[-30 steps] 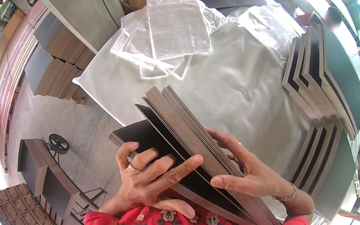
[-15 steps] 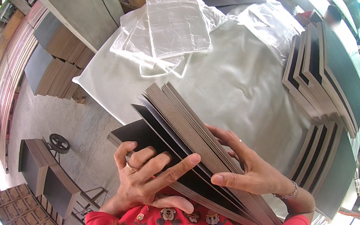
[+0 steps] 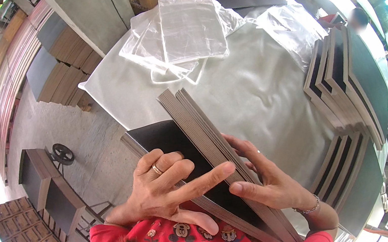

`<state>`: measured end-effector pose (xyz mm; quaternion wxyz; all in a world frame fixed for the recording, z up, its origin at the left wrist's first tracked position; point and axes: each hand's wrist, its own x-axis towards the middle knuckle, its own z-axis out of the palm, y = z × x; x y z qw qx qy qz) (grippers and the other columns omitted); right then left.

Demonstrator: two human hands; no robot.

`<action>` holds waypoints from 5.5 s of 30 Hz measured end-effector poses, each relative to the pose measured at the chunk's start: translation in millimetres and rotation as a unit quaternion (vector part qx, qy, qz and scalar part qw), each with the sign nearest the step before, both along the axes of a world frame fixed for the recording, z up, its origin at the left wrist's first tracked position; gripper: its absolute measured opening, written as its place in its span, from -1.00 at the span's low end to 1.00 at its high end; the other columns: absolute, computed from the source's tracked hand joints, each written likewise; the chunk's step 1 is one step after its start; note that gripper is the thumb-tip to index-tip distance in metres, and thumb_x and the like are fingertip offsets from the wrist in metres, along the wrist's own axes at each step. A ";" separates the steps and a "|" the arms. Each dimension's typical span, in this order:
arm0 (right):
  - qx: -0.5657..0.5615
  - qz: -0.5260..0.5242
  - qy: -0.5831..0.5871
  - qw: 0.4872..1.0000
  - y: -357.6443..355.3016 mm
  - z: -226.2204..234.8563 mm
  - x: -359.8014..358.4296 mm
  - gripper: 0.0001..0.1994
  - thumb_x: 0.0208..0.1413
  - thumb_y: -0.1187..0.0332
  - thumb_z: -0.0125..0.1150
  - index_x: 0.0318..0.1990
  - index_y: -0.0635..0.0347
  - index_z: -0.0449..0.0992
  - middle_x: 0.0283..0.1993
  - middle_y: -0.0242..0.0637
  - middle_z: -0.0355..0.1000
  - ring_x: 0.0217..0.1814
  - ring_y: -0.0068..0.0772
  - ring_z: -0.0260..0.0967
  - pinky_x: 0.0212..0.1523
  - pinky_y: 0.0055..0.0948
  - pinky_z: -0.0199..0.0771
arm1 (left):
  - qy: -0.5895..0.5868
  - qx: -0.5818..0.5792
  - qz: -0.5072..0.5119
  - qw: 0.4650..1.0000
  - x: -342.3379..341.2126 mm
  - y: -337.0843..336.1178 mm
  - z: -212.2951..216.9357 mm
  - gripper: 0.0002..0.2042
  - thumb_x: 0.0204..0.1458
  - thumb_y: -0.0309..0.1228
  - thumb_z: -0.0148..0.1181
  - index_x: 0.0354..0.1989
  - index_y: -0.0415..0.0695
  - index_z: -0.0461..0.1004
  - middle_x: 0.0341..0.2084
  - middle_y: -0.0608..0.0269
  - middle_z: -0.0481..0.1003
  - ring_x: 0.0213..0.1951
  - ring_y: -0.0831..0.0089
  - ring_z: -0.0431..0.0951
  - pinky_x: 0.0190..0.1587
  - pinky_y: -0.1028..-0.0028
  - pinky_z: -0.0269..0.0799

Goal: The person repeatedly picks up stacks of black rectangular panels from a table, carries them to a nearby pile, and places them down. The person then returns to the table to repeat the process with another stack.

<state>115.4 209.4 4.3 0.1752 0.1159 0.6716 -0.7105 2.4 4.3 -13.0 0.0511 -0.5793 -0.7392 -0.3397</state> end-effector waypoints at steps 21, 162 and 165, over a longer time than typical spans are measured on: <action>0.004 -0.024 -0.020 0.999 -1.1 0.8 1.1 -0.15 0.05 0.09 0.25 0.36 0.23 -0.11 0.32 0.01 -0.01 0.36 -0.15 0.00 0.32 -0.18 -0.01 | 0.025 0.009 0.015 1.000 3.6 -8.7 -8.1 -0.16 -0.26 0.30 0.03 0.13 -0.08 0.41 -0.52 0.39 0.19 -0.39 0.51 0.32 -0.31 0.54 0.22; 0.034 0.016 0.007 0.999 10.5 -6.1 2.9 -0.23 0.10 0.07 0.18 0.37 0.11 -0.06 0.32 -0.17 0.01 0.40 -0.18 -0.11 0.31 -0.07 -0.06 | 0.055 0.018 0.097 0.994 16.8 -3.2 -3.4 -0.47 -0.21 0.27 0.15 -0.23 0.11 0.54 -0.28 0.41 0.34 -0.06 0.45 0.30 0.09 0.24 0.07; 0.032 0.019 0.010 0.999 10.0 -4.8 3.0 -0.25 0.12 0.10 0.16 0.37 0.12 -0.06 0.32 -0.17 0.01 0.40 -0.20 -0.10 0.32 -0.09 -0.04 | -0.006 -0.024 0.032 0.999 8.9 6.2 0.2 -0.40 -0.19 0.29 0.11 -0.16 0.06 0.51 -0.38 0.42 0.33 -0.17 0.50 0.36 0.02 0.31 0.10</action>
